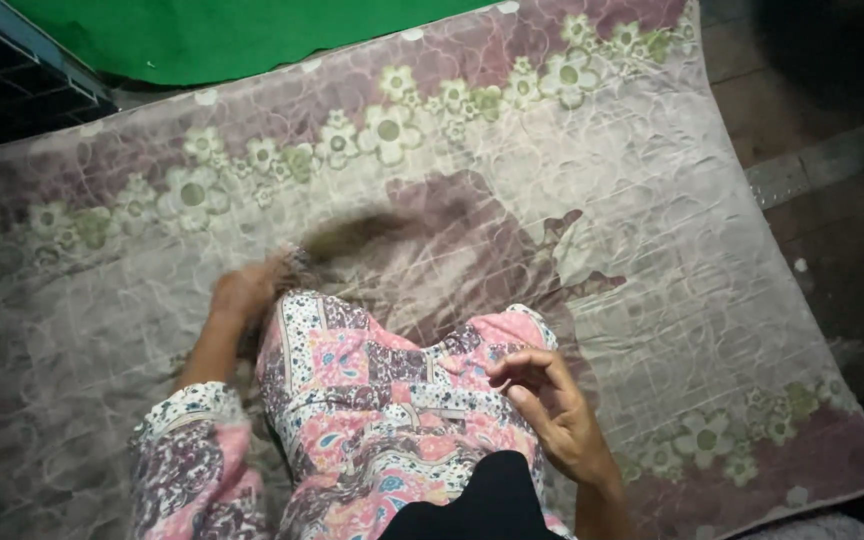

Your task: The person sits on the floor and sweeps a mattress with a small hand broom, moving the broom back and forth across the surface to remove debris.

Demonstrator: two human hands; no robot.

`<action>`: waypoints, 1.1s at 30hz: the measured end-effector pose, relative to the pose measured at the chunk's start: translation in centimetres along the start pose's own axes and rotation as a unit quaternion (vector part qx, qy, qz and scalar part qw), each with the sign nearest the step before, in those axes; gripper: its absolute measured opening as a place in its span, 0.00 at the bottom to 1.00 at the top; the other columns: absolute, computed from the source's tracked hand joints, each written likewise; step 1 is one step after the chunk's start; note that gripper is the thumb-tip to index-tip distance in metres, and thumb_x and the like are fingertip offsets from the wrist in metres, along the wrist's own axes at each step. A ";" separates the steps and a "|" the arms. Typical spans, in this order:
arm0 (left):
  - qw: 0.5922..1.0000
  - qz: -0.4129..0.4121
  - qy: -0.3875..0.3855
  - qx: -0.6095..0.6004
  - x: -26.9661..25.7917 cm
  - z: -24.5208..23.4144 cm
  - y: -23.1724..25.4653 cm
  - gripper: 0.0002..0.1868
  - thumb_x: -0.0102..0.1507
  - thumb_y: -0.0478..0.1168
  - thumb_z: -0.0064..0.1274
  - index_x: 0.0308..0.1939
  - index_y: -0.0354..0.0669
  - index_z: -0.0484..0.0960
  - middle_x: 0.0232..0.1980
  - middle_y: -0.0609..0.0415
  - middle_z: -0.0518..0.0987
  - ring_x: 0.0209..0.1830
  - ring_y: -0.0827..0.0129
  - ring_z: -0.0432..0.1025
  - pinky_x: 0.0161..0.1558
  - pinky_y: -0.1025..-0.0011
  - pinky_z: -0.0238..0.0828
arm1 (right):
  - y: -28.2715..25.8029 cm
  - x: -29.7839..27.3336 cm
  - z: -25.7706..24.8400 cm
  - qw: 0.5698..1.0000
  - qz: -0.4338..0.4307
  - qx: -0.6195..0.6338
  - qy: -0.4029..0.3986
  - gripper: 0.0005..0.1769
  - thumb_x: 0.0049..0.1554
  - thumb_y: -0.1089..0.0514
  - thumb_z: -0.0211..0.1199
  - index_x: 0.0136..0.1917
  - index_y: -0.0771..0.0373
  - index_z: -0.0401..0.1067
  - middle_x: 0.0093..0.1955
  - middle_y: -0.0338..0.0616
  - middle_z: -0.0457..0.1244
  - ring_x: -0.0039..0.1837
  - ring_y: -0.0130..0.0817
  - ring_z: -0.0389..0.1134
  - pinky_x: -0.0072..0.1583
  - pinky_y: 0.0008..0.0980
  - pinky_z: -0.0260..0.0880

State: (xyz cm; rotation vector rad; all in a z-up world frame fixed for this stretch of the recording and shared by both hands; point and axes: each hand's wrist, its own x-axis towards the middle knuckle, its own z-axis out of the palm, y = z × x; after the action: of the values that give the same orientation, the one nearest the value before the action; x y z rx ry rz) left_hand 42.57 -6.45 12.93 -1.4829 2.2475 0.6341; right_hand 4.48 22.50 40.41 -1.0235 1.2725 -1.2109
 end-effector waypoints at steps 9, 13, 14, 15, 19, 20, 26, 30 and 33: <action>0.985 -0.030 0.141 -0.094 -4.9 1.5 -1.1 0.29 0.71 0.62 0.31 0.78 0.81 0.57 0.53 0.34 0.78 0.47 0.29 0.74 0.44 0.41 0.70 | 1.3 -2.0 1.2 1.000 0.014 -0.006 0.013 0.15 0.65 0.62 0.55 0.65 0.66 0.64 0.60 0.54 0.69 0.63 0.40 0.71 0.65 0.37 0.72; 0.991 -0.107 0.043 -0.069 -6.8 5.1 -5.9 0.30 0.69 0.64 0.33 0.77 0.86 0.57 0.69 0.52 0.76 0.61 0.45 0.75 0.61 0.51 0.71 | 1.0 -1.8 1.4 1.000 0.021 -0.016 0.000 0.14 0.65 0.63 0.55 0.64 0.66 0.64 0.59 0.54 0.69 0.62 0.40 0.72 0.64 0.36 0.72; 0.990 -0.114 0.046 -0.071 -7.0 6.2 -6.7 0.30 0.69 0.64 0.33 0.77 0.86 0.57 0.69 0.52 0.76 0.61 0.45 0.75 0.61 0.51 0.71 | 1.2 -1.7 1.3 1.000 0.019 -0.016 -0.008 0.14 0.65 0.63 0.55 0.64 0.66 0.64 0.59 0.54 0.69 0.62 0.40 0.72 0.64 0.36 0.72; 0.949 -0.221 0.158 -0.158 -7.4 7.5 -7.5 0.27 0.71 0.59 0.35 0.76 0.80 0.62 0.57 0.39 0.78 0.53 0.35 0.75 0.52 0.42 0.69 | 1.4 -1.8 1.3 1.000 0.013 -0.016 -0.011 0.14 0.65 0.62 0.54 0.64 0.66 0.64 0.59 0.53 0.68 0.62 0.39 0.71 0.63 0.35 0.72; 0.798 -0.386 0.390 -0.250 -8.6 8.9 -7.3 0.27 0.75 0.51 0.37 0.79 0.61 0.63 0.39 0.25 0.80 0.36 0.26 0.75 0.34 0.36 0.67 | 1.5 -1.5 1.6 0.999 0.008 -0.018 -0.025 0.14 0.65 0.61 0.55 0.64 0.65 0.64 0.59 0.52 0.68 0.60 0.39 0.72 0.62 0.34 0.71; 0.793 -0.392 0.393 -0.251 -10.1 9.2 -7.2 0.27 0.75 0.51 0.37 0.79 0.61 0.63 0.39 0.25 0.80 0.36 0.26 0.75 0.34 0.36 0.67 | 1.6 -1.2 1.7 0.999 0.007 -0.018 -0.032 0.14 0.65 0.61 0.55 0.64 0.65 0.64 0.59 0.52 0.68 0.60 0.39 0.72 0.62 0.34 0.71; 0.975 -0.195 0.067 -0.078 -18.5 11.6 -7.6 0.32 0.69 0.65 0.34 0.77 0.96 0.47 0.68 0.51 0.76 0.48 0.36 0.79 0.47 0.42 0.75 | 1.2 0.2 2.4 0.995 -0.001 -0.021 -0.098 0.14 0.66 0.61 0.54 0.64 0.66 0.64 0.61 0.51 0.67 0.62 0.38 0.71 0.63 0.34 0.71; 0.855 -0.388 0.269 -0.216 -18.1 16.7 -9.9 0.29 0.72 0.57 0.39 0.79 0.77 0.59 0.48 0.37 0.81 0.42 0.36 0.76 0.42 0.44 0.69 | 1.5 1.0 2.3 0.994 0.013 -0.026 -0.108 0.14 0.65 0.61 0.55 0.64 0.65 0.64 0.60 0.52 0.68 0.60 0.38 0.72 0.61 0.34 0.71; 0.611 -0.457 0.568 -0.308 -15.4 20.3 -10.1 0.26 0.75 0.44 0.36 0.79 0.58 0.60 0.59 0.35 0.73 0.56 0.40 0.70 0.54 0.54 0.63 | 1.6 1.1 2.2 0.993 0.011 -0.039 -0.108 0.15 0.65 0.60 0.54 0.65 0.64 0.64 0.65 0.54 0.66 0.62 0.37 0.72 0.61 0.34 0.72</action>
State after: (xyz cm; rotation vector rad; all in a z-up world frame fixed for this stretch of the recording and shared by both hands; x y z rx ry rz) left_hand 58.93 13.02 2.69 -3.7668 1.2246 -0.0049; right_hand 6.69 21.38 38.85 -1.1614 1.1643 -1.0098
